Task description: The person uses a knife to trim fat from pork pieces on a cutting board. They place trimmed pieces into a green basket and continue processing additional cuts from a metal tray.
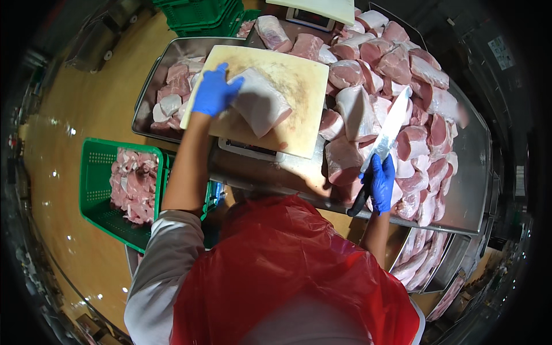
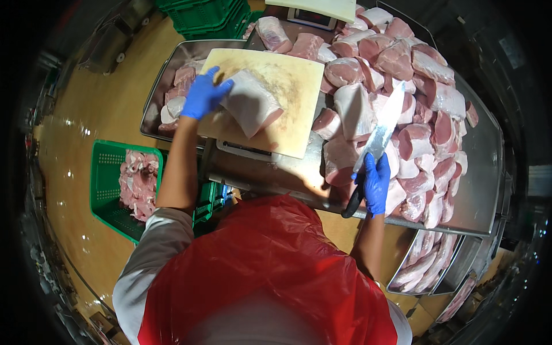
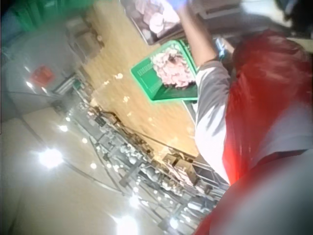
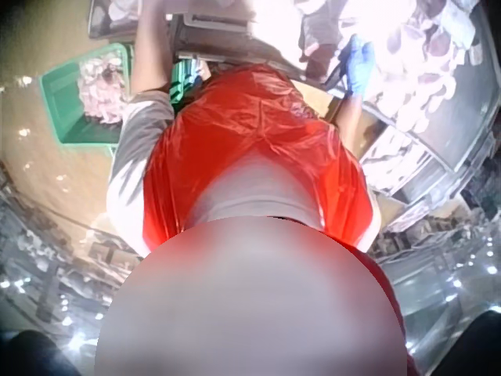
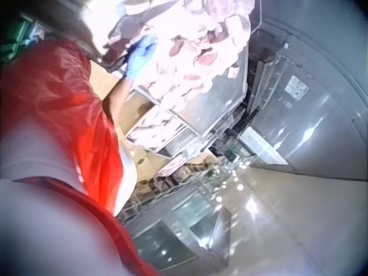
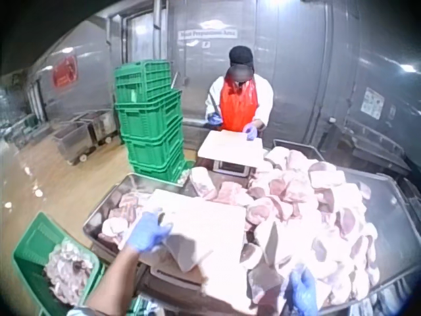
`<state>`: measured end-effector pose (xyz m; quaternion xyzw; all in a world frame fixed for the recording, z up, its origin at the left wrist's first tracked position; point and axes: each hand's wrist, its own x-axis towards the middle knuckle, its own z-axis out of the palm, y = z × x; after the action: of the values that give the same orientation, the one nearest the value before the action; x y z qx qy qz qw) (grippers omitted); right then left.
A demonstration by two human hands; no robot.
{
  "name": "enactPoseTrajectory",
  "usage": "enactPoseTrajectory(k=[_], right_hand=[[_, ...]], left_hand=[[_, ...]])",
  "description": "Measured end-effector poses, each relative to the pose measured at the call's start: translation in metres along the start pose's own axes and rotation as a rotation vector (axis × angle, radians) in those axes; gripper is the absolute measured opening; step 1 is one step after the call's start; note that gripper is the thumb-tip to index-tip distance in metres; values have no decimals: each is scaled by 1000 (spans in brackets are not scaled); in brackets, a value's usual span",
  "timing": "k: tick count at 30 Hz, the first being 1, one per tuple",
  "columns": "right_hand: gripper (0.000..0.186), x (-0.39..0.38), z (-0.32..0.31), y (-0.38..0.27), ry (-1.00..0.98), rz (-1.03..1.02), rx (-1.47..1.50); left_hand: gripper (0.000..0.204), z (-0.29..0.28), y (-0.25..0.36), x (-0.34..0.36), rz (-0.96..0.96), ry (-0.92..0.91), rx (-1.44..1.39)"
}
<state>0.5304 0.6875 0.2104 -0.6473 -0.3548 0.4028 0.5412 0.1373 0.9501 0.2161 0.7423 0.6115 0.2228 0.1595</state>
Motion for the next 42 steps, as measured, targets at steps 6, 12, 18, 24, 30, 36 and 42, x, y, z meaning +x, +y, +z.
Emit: enactPoseTrajectory(k=[6, 12, 18, 24, 30, 36, 42], right_hand=[[24, 11, 50, -31, -83, 16, 5], [23, 10, 71, -49, -168, -27, -13], [24, 4, 70, -41, -181, -10, -47], [23, 10, 101, -44, -253, 11, -14], [25, 15, 128, -63, -370, -137, -108], [30, 12, 142, -40, -608, -237, -263], [24, 19, 174, -76, -486, -523, -473]], left_hand=[[70, 55, 93, -101, 210, 253, 64], [59, 49, 32, -101, 300, 387, 163], [45, 2, -67, -86, 242, 122, -402], [26, 33, -6, -122, 68, 337, -527], [14, 62, 5, -155, 57, 526, -379], [19, 21, -26, -158, 4, 537, -458], [18, 16, -23, -152, 52, 507, -525]])
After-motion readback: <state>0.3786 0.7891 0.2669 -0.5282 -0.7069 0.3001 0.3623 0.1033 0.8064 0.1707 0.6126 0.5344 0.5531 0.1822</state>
